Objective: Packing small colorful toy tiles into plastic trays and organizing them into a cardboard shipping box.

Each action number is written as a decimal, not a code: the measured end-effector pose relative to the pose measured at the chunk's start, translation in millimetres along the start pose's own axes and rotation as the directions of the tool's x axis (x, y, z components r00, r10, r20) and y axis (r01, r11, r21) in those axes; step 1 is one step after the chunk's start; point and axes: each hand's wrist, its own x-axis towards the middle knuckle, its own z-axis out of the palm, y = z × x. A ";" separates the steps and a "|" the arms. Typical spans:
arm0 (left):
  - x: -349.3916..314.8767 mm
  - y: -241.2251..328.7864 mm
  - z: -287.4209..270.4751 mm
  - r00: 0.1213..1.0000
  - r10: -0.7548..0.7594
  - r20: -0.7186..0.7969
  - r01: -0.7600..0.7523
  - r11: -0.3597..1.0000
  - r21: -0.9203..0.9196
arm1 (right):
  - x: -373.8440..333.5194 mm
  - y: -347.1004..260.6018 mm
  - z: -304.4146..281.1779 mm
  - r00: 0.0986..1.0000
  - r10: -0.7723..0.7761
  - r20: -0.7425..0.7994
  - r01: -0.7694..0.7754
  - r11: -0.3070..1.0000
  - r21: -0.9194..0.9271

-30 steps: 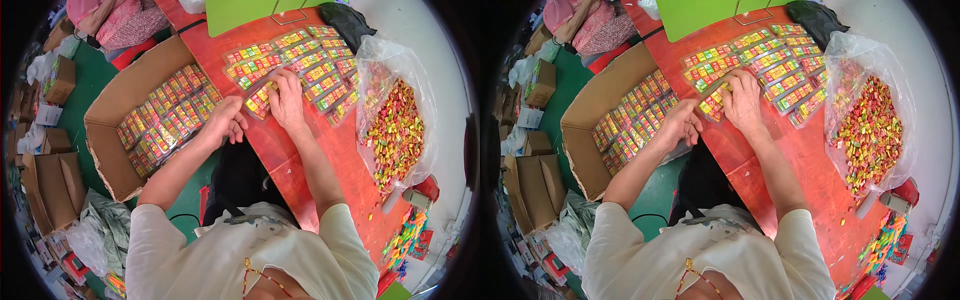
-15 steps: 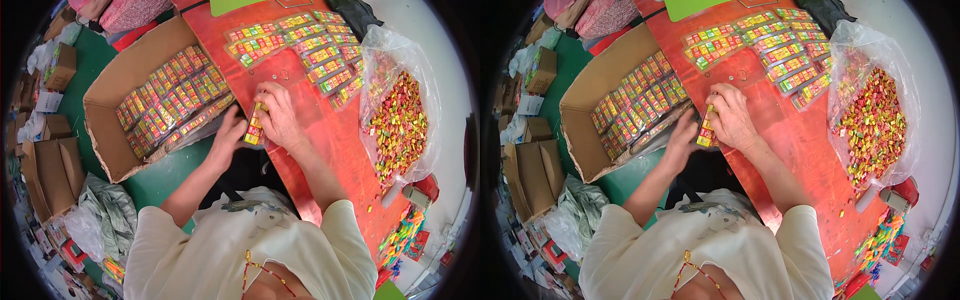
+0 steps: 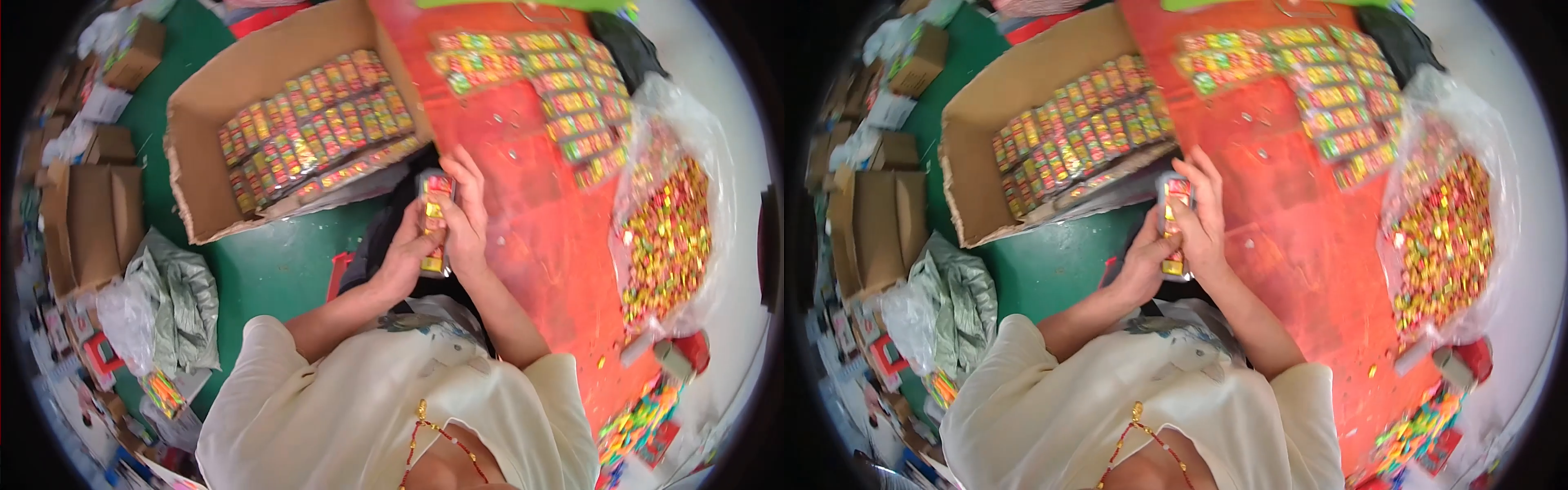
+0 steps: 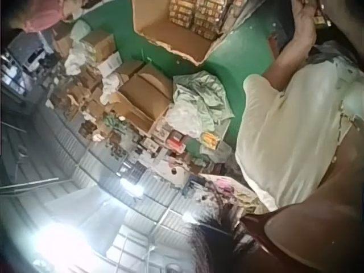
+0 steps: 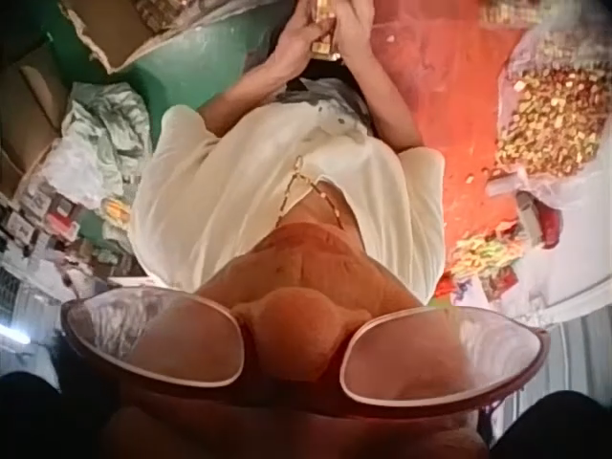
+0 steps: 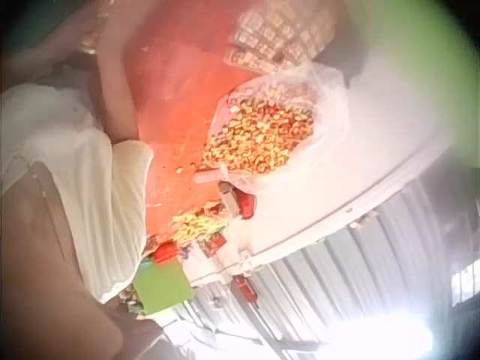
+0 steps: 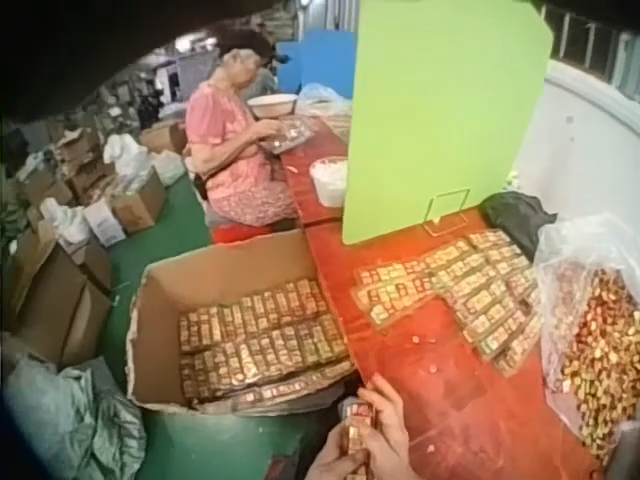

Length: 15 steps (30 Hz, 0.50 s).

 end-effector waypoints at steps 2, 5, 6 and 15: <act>0.6 1.4 -6.7 0.999 0.036 -0.018 -0.036 0.999 0.016 | 2.0 -0.3 3.2 0.999 0.015 0.047 -0.018 0.998 0.064; 1.2 39.3 -25.5 0.999 -0.029 -0.020 0.028 0.997 -0.065 | 16.3 -11.1 6.4 0.994 -0.043 0.103 0.039 0.999 0.037; 3.9 55.9 -37.1 0.999 -0.038 -0.026 0.036 0.997 -0.073 | 25.1 -17.0 3.9 0.990 -0.090 0.110 0.097 0.993 -0.063; 150.4 172.9 -245.8 0.841 0.076 -0.536 -0.025 0.995 0.102 | 44.9 8.5 -29.1 0.990 -0.138 0.008 0.115 0.796 -0.594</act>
